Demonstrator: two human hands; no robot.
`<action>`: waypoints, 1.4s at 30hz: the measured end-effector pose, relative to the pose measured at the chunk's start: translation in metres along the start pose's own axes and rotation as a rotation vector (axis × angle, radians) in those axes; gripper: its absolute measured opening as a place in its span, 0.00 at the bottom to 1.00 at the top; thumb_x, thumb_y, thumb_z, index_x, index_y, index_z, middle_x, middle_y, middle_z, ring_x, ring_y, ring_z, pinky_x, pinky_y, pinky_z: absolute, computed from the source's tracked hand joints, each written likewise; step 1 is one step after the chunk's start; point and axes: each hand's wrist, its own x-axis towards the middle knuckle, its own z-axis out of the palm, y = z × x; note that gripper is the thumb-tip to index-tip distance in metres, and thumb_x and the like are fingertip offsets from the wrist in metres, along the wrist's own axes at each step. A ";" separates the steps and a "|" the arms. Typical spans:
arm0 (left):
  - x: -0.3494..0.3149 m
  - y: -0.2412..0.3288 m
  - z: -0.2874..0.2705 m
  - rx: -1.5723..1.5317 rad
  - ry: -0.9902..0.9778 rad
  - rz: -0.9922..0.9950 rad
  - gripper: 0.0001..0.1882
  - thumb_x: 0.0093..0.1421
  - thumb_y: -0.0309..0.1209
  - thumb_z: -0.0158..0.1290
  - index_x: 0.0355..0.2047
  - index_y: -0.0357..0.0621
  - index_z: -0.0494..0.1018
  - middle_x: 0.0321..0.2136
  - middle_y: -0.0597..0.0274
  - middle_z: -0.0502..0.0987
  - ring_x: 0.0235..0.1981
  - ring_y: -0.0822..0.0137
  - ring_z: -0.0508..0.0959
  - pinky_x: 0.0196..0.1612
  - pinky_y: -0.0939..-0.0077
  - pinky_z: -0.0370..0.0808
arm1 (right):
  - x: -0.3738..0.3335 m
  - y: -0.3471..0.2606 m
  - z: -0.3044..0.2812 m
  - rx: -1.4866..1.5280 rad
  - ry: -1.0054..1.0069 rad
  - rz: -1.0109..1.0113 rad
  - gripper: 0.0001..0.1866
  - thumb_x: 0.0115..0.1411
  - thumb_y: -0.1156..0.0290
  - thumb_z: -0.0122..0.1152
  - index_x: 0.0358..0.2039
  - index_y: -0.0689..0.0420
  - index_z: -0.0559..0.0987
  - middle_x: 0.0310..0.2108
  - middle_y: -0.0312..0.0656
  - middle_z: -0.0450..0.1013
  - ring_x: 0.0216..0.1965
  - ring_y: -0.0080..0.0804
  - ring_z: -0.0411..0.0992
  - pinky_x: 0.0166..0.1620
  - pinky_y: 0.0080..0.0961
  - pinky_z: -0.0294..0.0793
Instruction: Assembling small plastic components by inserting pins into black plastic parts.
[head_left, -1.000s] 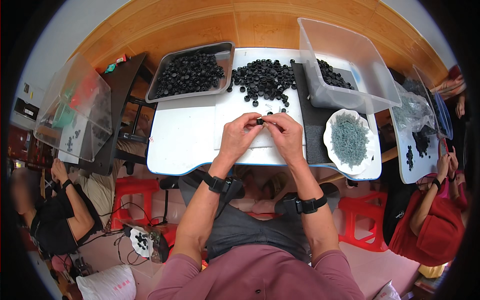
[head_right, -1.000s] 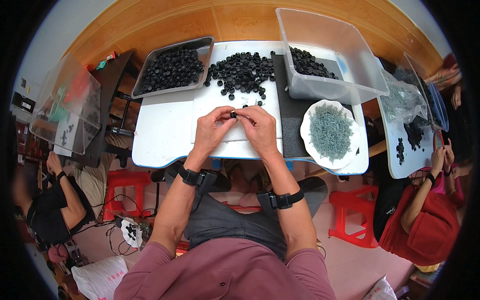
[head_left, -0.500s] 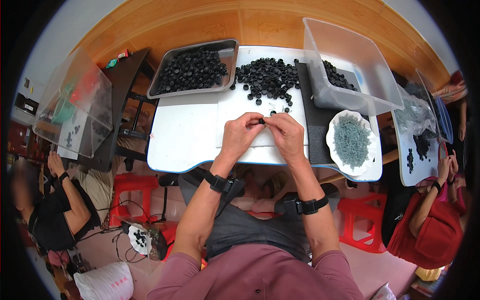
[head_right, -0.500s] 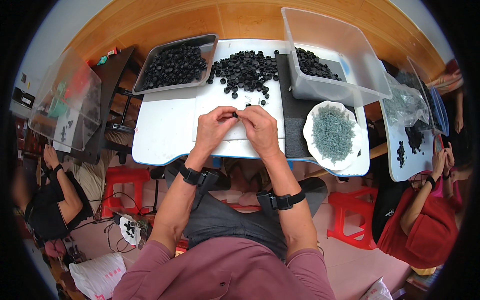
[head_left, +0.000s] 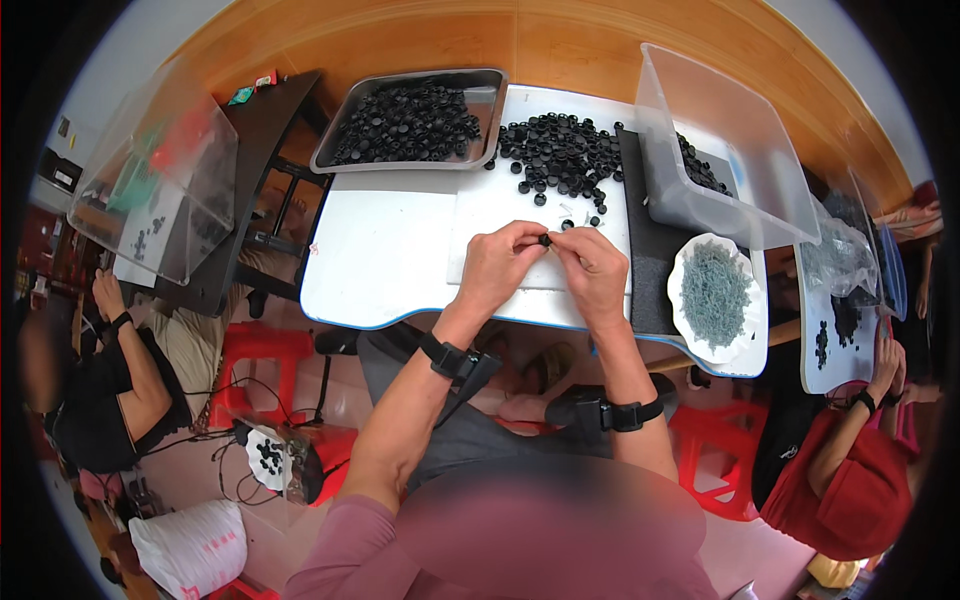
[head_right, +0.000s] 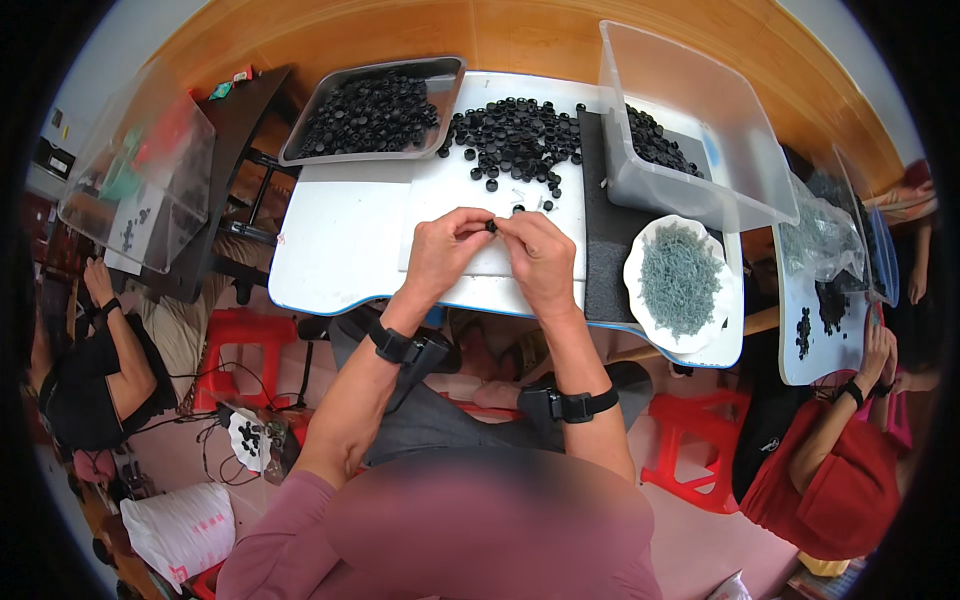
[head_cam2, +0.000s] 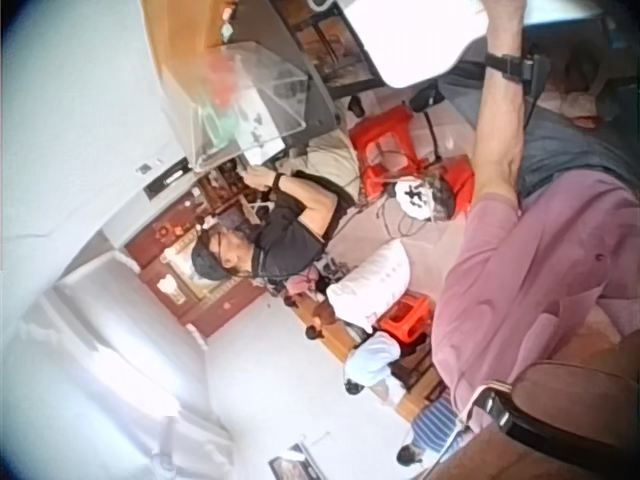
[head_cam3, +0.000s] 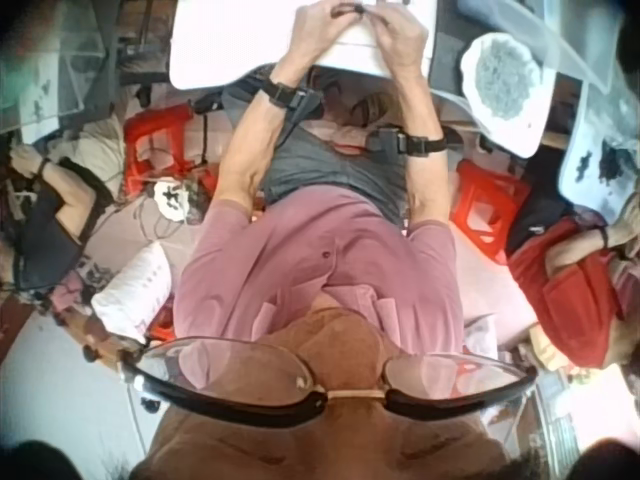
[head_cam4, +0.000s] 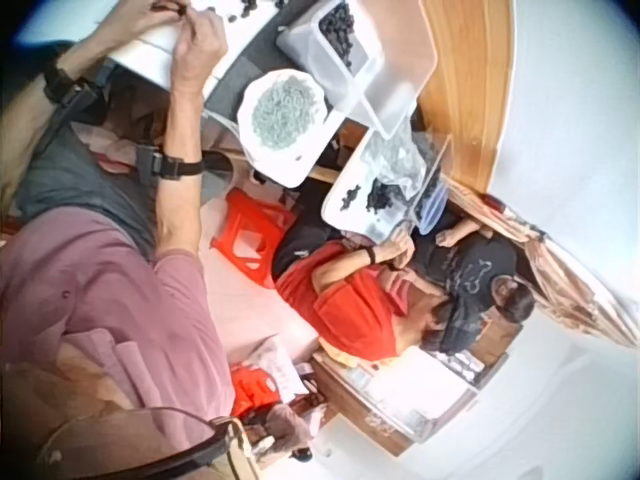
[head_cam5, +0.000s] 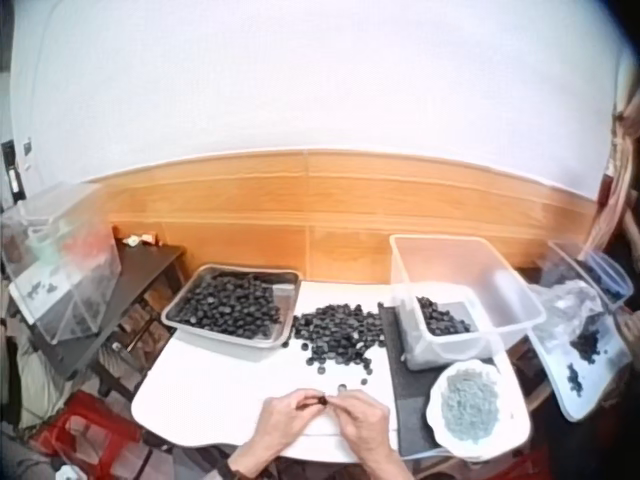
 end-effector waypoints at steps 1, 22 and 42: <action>-0.001 0.000 0.001 0.006 0.018 -0.011 0.15 0.59 0.24 0.64 0.47 0.37 0.81 0.36 0.55 0.87 0.38 0.67 0.88 0.43 0.76 0.83 | 0.000 0.000 0.000 0.009 0.006 0.002 0.08 0.56 0.83 0.68 0.36 0.61 0.87 0.33 0.45 0.82 0.32 0.35 0.81 0.36 0.26 0.79; -0.002 0.004 0.002 -0.034 0.036 0.080 0.13 0.61 0.24 0.62 0.46 0.36 0.80 0.36 0.52 0.86 0.39 0.62 0.87 0.44 0.72 0.83 | 0.000 0.001 -0.003 0.089 -0.030 0.098 0.09 0.57 0.84 0.67 0.39 0.61 0.87 0.34 0.44 0.81 0.34 0.34 0.80 0.38 0.26 0.78; -0.001 0.000 0.003 0.005 0.038 0.081 0.14 0.58 0.24 0.64 0.45 0.38 0.80 0.35 0.55 0.86 0.38 0.65 0.87 0.42 0.72 0.82 | 0.000 0.000 -0.001 -0.023 -0.022 -0.030 0.10 0.57 0.84 0.66 0.39 0.60 0.86 0.34 0.45 0.80 0.34 0.37 0.81 0.38 0.28 0.80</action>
